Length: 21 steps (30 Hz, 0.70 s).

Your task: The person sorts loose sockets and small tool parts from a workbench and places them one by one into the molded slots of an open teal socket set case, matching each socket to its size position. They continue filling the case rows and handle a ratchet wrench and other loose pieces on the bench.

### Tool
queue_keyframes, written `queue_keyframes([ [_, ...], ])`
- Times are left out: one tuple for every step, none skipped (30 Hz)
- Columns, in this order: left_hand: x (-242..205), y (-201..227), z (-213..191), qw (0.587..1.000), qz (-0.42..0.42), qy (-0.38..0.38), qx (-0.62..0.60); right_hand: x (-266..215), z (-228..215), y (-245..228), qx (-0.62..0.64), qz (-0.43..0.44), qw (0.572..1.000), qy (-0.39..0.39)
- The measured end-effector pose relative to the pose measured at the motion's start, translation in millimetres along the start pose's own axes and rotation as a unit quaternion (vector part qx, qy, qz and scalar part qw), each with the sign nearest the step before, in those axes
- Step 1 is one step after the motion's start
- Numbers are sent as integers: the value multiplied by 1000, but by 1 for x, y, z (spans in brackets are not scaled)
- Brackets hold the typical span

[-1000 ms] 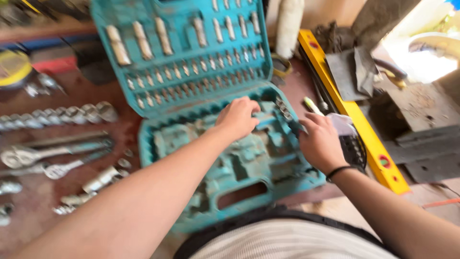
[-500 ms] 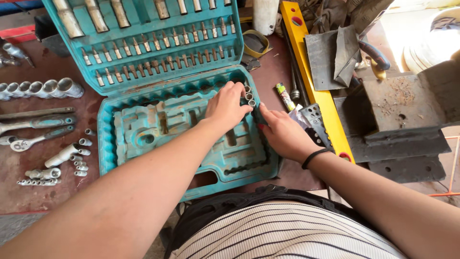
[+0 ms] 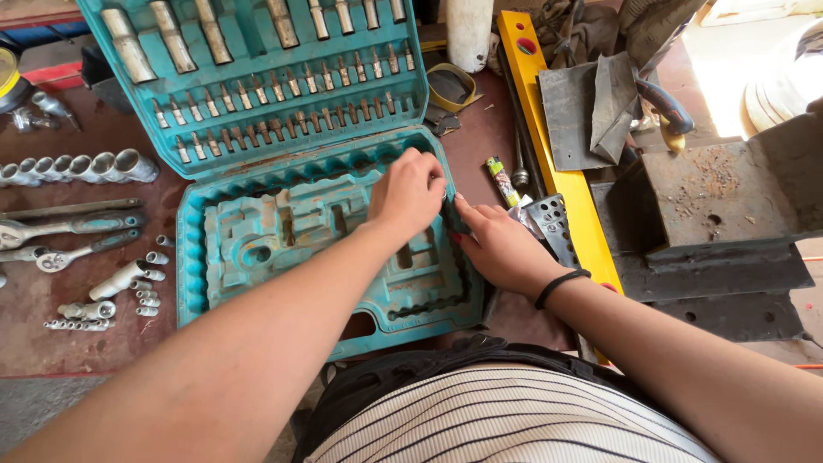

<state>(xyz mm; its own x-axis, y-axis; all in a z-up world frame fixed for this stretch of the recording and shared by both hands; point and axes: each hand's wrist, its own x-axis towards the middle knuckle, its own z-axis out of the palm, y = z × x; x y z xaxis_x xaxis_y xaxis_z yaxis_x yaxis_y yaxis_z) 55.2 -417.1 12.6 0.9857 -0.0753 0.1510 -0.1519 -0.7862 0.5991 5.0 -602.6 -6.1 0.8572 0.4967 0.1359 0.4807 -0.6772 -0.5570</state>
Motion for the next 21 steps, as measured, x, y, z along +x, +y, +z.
queue_keyframes([
  [3, 0, -1, 1000, 8, -11, 18, 0, 0, 0, 0, -1, 1000, 0],
  [6, -2, -3, 999, 15, -22, 37, 0, 0, 1, 1, -2, 1000, -1],
  [9, -2, -5, 998, 22, -33, 56, -1, 1, 1, 3, 2, 1000, -3],
  [14, -1, -7, 995, 18, -56, 81, -1, 0, 1, 3, 5, 1000, -4],
  [18, 0, -9, 991, 14, -78, 105, 0, 0, 1, 4, 8, 1000, -5],
  [21, 1, -10, 986, 9, -100, 130, 0, 0, 1, 2, 6, 1000, -5],
  [23, 2, -11, 985, 10, -106, 139, 0, 0, 2, 0, 5, 1000, -4],
  [25, 4, -11, 983, 12, -111, 147, 1, 0, 2, -3, 4, 1000, -3],
  [26, 6, -11, 981, 15, -117, 156, 1, 0, 3, -2, 2, 1000, -2],
  [27, 7, -10, 980, 22, -106, 169, 1, 1, 3, 0, 1, 1000, -3],
  [27, 10, -9, 978, 30, -96, 181, 0, 1, 4, 1, 0, 1000, -4],
  [29, 12, -8, 977, 39, -84, 194, 0, 1, 4, 1, 3, 1000, -5],
  [32, 15, -7, 973, 27, -95, 209, 0, 2, 5, 1, 7, 1000, -6],
  [33, 18, -6, 969, 13, -107, 223, 0, 2, 4, 2, 10, 1000, -9],
  [35, 21, -5, 964, -1, -118, 238, 0, 3, 4, 1, 10, 1000, -11],
  [37, 23, -5, 961, -2, -125, 247, 0, 3, 4, 0, 11, 1000, -10],
  [40, 26, -5, 958, -3, -132, 256, 0, 2, 4, -2, 12, 1000, -10],
  [41, 28, -4, 954, -4, -139, 264, 0, 2, 3, -1, 10, 1000, -9],
  [41, 29, -3, 953, 2, -139, 268, 0, 2, 3, 0, 8, 1000, -8],
  [41, 30, -1, 953, 8, -137, 272, 0, 1, 3, 0, 6, 1000, -7],
  [41, 30, 0, 952, 14, -136, 275, 1, 1, 2, -1, 11, 1000, -11],
])
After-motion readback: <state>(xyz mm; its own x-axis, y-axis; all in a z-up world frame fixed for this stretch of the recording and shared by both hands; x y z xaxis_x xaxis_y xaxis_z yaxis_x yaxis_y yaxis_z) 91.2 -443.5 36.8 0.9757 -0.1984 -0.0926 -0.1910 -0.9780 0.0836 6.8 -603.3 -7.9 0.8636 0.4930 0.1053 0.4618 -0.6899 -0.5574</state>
